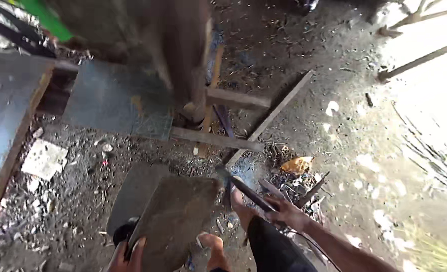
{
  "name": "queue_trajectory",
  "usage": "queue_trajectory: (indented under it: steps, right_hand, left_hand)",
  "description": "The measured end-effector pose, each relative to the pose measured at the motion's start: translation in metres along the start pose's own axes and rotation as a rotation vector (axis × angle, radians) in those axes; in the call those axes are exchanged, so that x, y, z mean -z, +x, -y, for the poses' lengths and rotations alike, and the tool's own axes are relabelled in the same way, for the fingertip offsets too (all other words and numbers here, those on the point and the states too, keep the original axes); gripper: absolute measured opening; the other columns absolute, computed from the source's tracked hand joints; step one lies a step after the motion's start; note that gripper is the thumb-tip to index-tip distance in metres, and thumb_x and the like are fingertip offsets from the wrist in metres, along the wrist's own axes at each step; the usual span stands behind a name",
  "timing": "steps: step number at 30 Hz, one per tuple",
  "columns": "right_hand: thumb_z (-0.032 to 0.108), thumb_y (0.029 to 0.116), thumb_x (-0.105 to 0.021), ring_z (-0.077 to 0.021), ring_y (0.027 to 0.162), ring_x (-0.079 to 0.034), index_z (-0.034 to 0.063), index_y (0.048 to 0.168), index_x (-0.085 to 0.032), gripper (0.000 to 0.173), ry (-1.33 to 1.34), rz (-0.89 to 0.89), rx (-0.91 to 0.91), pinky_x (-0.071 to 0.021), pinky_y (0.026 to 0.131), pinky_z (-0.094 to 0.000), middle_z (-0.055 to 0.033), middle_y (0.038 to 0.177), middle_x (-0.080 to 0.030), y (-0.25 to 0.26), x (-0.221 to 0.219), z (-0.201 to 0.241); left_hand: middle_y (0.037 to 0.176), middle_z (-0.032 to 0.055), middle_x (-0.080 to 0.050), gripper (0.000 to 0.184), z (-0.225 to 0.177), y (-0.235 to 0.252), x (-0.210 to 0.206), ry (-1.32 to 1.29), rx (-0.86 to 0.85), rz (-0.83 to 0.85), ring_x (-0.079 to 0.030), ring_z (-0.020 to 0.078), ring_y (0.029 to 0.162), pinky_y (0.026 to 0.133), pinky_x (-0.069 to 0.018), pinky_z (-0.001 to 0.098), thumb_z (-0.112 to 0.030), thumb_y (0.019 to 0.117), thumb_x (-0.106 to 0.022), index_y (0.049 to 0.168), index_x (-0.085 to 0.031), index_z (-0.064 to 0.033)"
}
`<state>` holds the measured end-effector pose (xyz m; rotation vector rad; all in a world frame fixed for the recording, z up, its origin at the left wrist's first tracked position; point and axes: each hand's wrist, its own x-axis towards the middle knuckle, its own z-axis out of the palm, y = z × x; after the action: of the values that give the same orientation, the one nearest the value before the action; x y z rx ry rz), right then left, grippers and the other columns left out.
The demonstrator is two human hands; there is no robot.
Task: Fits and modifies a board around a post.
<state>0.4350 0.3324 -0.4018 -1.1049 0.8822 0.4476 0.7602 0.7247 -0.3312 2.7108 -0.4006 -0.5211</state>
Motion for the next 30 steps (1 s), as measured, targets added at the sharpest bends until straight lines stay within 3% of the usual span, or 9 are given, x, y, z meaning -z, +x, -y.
queue_trajectory:
  steps: [3, 7, 11, 15, 19, 21, 23, 26, 30]
  right_hand:
    - [0.029, 0.0802, -0.082, -0.0251, 0.074, -0.07, 0.0121, 0.133, -0.057, 0.061, 0.129, -0.058, 0.036, -0.0619, 0.069, -0.0443, -0.0111, 0.093, -0.071, -0.044, 0.067, 0.002]
    - [0.019, 0.0951, -0.065, -0.0244, 0.055, -0.063, 0.0039, 0.129, -0.053, 0.039, 0.242, -0.49, 0.052, -0.0575, 0.051, -0.0419, -0.0119, 0.073, -0.063, -0.042, 0.111, 0.036]
    - [0.023, 0.0937, -0.066, -0.0254, 0.052, -0.062, 0.0034, 0.128, -0.054, 0.041, 0.36, -0.661, 0.137, -0.0568, 0.049, -0.0429, -0.0133, 0.071, -0.064, -0.051, 0.142, 0.014]
    - [0.024, 0.0915, -0.067, -0.0248, 0.051, -0.063, 0.005, 0.127, -0.057, 0.041, 0.349, -0.686, 0.061, -0.0567, 0.048, -0.0416, -0.0129, 0.071, -0.065, -0.082, 0.137, -0.023]
    - [0.029, 0.0905, -0.067, -0.0232, 0.05, -0.062, 0.0067, 0.123, -0.059, 0.04, 0.441, -0.653, -0.005, -0.0559, 0.047, -0.0396, -0.0108, 0.068, -0.064, -0.095, 0.116, -0.059]
    - [0.033, 0.0912, -0.068, -0.0229, 0.049, -0.062, 0.0069, 0.123, -0.06, 0.042, 0.475, -0.662, -0.01, -0.0559, 0.046, -0.0394, -0.0104, 0.067, -0.063, -0.091, 0.102, -0.067]
    - [0.034, 0.0916, -0.068, -0.0234, 0.049, -0.062, 0.0068, 0.123, -0.06, 0.042, 0.508, -0.671, -0.002, -0.0559, 0.046, -0.0393, -0.0112, 0.067, -0.064, -0.079, 0.089, -0.061]
    - [0.035, 0.0922, -0.068, -0.0242, 0.051, -0.063, 0.0063, 0.123, -0.06, 0.043, 0.54, -0.677, 0.024, -0.0567, 0.048, -0.0394, -0.0118, 0.069, -0.064, -0.057, 0.076, -0.036]
    - [0.035, 0.0913, -0.069, -0.0234, 0.052, -0.063, 0.0068, 0.12, -0.062, 0.041, 0.516, -0.678, 0.073, -0.0572, 0.05, -0.0392, -0.0107, 0.069, -0.065, -0.038, 0.064, -0.01]
  left_hand:
    - [0.082, 0.0217, -0.069, 0.075, -0.108, 0.068, -0.017, 0.071, -0.11, 0.11, -0.068, 0.0398, 0.076, 0.071, -0.0528, 0.0671, -0.07, 0.099, -0.044, 0.108, -0.07, -0.0006]
    - [0.1, 0.0201, -0.072, 0.074, -0.259, 0.152, -0.061, 0.161, -0.181, 0.352, -0.07, 0.0402, 0.097, 0.086, -0.0524, 0.0683, -0.071, 0.1017, -0.035, 0.119, -0.071, -0.0091]
    - [0.11, 0.0228, -0.07, 0.073, -0.347, 0.221, -0.124, 0.152, -0.241, 0.412, -0.068, 0.0399, 0.106, 0.093, -0.0508, 0.0666, -0.068, 0.104, -0.033, 0.12, -0.07, -0.006]
    - [0.116, 0.0263, -0.069, 0.076, -0.364, 0.272, -0.178, 0.056, -0.217, 0.39, -0.065, 0.0413, 0.115, 0.101, -0.0473, 0.0648, -0.067, 0.1038, -0.035, 0.12, -0.07, -0.0015]
    - [0.127, 0.0265, -0.066, 0.066, -0.366, 0.282, -0.203, 0.172, -0.22, 0.353, -0.062, 0.0428, 0.123, 0.105, -0.0457, 0.0647, -0.058, 0.1071, -0.039, 0.136, -0.061, -0.0026]
    - [0.149, 0.0242, -0.052, 0.06, -0.368, 0.268, -0.212, 0.183, -0.338, 0.332, -0.052, 0.0406, 0.137, 0.114, -0.0405, 0.0608, -0.039, 0.1055, -0.054, 0.156, -0.043, -0.008]
    - [0.165, 0.0212, -0.033, 0.062, -0.362, 0.253, -0.222, 0.158, -0.454, 0.298, -0.035, 0.0386, 0.15, 0.121, -0.0324, 0.0586, -0.032, 0.1018, -0.059, 0.159, -0.041, -0.0149]
    - [0.17, 0.0174, -0.022, 0.059, -0.372, 0.249, -0.239, 0.209, -0.599, 0.247, -0.021, 0.0379, 0.157, 0.125, -0.0226, 0.0591, -0.032, 0.1014, -0.058, 0.156, -0.045, -0.0156]
    - [0.173, 0.0124, -0.014, 0.064, -0.423, 0.253, -0.271, 0.325, -0.812, 0.25, -0.006, 0.0338, 0.16, 0.128, -0.0063, 0.0587, -0.039, 0.1046, -0.051, 0.16, -0.037, -0.011]
